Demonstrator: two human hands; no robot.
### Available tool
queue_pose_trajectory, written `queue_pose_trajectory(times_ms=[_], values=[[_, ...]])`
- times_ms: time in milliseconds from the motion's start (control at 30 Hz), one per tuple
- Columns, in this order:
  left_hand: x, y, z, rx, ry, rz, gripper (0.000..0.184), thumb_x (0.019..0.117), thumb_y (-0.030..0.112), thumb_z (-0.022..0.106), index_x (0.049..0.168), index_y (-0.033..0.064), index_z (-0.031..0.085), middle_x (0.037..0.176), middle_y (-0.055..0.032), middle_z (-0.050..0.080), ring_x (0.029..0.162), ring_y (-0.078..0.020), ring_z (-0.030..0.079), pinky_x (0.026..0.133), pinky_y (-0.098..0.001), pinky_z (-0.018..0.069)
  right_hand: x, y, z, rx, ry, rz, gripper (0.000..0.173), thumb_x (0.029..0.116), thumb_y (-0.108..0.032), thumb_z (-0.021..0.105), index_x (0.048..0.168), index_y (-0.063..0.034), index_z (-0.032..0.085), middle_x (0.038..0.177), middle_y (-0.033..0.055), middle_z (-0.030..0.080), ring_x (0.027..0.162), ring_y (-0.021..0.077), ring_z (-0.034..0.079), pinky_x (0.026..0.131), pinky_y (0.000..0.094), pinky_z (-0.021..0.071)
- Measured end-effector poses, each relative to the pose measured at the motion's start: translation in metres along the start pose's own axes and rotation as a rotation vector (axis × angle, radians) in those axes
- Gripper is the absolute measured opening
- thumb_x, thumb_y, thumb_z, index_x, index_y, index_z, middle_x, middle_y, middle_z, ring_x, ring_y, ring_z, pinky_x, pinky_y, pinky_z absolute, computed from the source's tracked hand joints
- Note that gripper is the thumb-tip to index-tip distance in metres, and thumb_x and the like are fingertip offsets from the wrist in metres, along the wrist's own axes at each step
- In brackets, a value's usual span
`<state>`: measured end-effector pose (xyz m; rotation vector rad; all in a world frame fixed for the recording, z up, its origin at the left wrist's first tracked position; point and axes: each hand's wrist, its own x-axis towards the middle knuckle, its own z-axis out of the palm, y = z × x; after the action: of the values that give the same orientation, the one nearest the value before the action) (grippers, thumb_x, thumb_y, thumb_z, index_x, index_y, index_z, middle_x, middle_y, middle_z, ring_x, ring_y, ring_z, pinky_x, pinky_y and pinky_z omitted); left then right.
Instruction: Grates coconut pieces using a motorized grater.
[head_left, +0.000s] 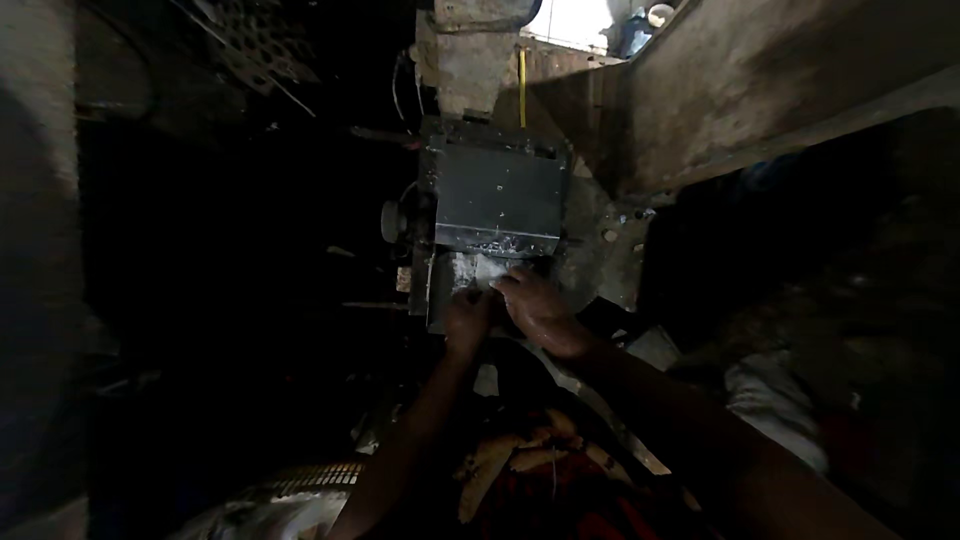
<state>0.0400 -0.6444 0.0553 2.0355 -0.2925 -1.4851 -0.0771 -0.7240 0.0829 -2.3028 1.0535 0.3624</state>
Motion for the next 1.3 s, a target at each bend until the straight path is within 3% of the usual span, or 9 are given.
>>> queue_pose_trajectory(times_ms=[133,233,433,600,767,867,933,1033,1300], values=[[0.003,0.012,-0.005,0.012,0.008,-0.02,0.033,0.1002,0.031,0.067,0.113,0.001,0.067,0.092,-0.0123,0.073,0.078,-0.0218,0.073,0.073,-0.0425,0.0633,0.007,-0.001,0.001,-0.023,0.051,-0.001,0.025,0.0977,-0.011,0.062,0.121,-0.0156,0.072,0.123,0.0091,0.066,0.11,0.0279,0.067,0.091,0.0471,0.0587],[0.005,0.016,-0.015,0.075,-0.058,-0.046,0.032,0.0993,0.033,0.067,0.115,0.0045,0.068,0.095,-0.0117,0.073,0.081,-0.0217,0.072,0.076,-0.0433,0.0617,0.004,-0.003,-0.001,-0.029,0.015,0.019,0.025,0.0958,-0.013,0.065,0.12,-0.0131,0.071,0.121,0.0112,0.067,0.108,0.0295,0.068,0.088,0.0487,0.0592],[0.018,0.016,-0.01,0.032,-0.01,-0.023,0.039,0.096,0.028,0.073,0.125,0.0037,0.063,0.102,-0.0133,0.073,0.082,-0.0227,0.074,0.075,-0.0431,0.0651,0.011,0.007,-0.002,0.117,0.008,0.084,0.023,0.0956,-0.01,0.065,0.117,-0.0146,0.074,0.126,0.0081,0.068,0.115,0.0265,0.066,0.097,0.0468,0.0572],[0.019,0.023,-0.01,0.098,0.023,0.021,0.033,0.098,0.03,0.07,0.12,0.0058,0.066,0.1,-0.0101,0.073,0.081,-0.0203,0.073,0.076,-0.0426,0.0637,0.022,0.012,-0.009,0.189,-0.004,0.088,0.016,0.0952,-0.011,0.067,0.108,-0.0109,0.076,0.115,0.009,0.071,0.111,0.0263,0.067,0.097,0.0482,0.0562],[0.021,0.027,-0.011,0.176,0.039,0.058,0.033,0.0989,0.032,0.068,0.12,0.0068,0.067,0.104,-0.0107,0.073,0.088,-0.0224,0.072,0.081,-0.0462,0.0616,0.026,0.013,-0.013,0.127,-0.041,0.09,0.017,0.0963,-0.011,0.063,0.109,-0.0112,0.075,0.119,0.0091,0.07,0.115,0.0267,0.066,0.099,0.0475,0.0556],[0.02,0.027,-0.01,0.147,0.07,0.044,0.033,0.0984,0.033,0.069,0.119,0.0069,0.066,0.098,-0.0096,0.073,0.081,-0.0208,0.073,0.075,-0.0439,0.0632,0.026,0.008,-0.012,0.085,-0.013,0.104,0.015,0.0959,-0.012,0.064,0.107,-0.0122,0.074,0.116,0.0086,0.07,0.11,0.0271,0.068,0.093,0.0482,0.0577],[0.017,0.023,-0.008,0.191,0.095,0.081,0.034,0.0997,0.037,0.066,0.116,0.0068,0.068,0.097,-0.0104,0.074,0.082,-0.0228,0.073,0.077,-0.0471,0.0624,0.022,0.007,-0.009,0.088,0.033,0.108,0.012,0.0941,-0.012,0.069,0.105,-0.0127,0.074,0.115,0.0103,0.07,0.105,0.0301,0.068,0.086,0.0522,0.0595],[0.001,0.019,-0.006,0.247,0.053,0.165,0.033,0.1045,0.033,0.059,0.122,0.0071,0.07,0.102,-0.0111,0.074,0.089,-0.0235,0.072,0.084,-0.0488,0.0596,0.019,0.006,-0.005,0.104,0.045,0.14,0.016,0.0939,-0.011,0.069,0.109,-0.0141,0.074,0.122,0.0114,0.067,0.105,0.0326,0.069,0.083,0.0549,0.0602],[-0.009,0.022,-0.006,0.371,-0.173,0.225,0.029,0.1025,0.026,0.06,0.123,0.0069,0.066,0.115,-0.016,0.066,0.103,-0.0283,0.066,0.091,-0.0506,0.056,0.022,0.005,-0.001,0.092,0.101,0.132,0.012,0.0951,-0.007,0.069,0.106,-0.0097,0.073,0.119,0.0137,0.068,0.105,0.0333,0.069,0.086,0.0537,0.0597]])
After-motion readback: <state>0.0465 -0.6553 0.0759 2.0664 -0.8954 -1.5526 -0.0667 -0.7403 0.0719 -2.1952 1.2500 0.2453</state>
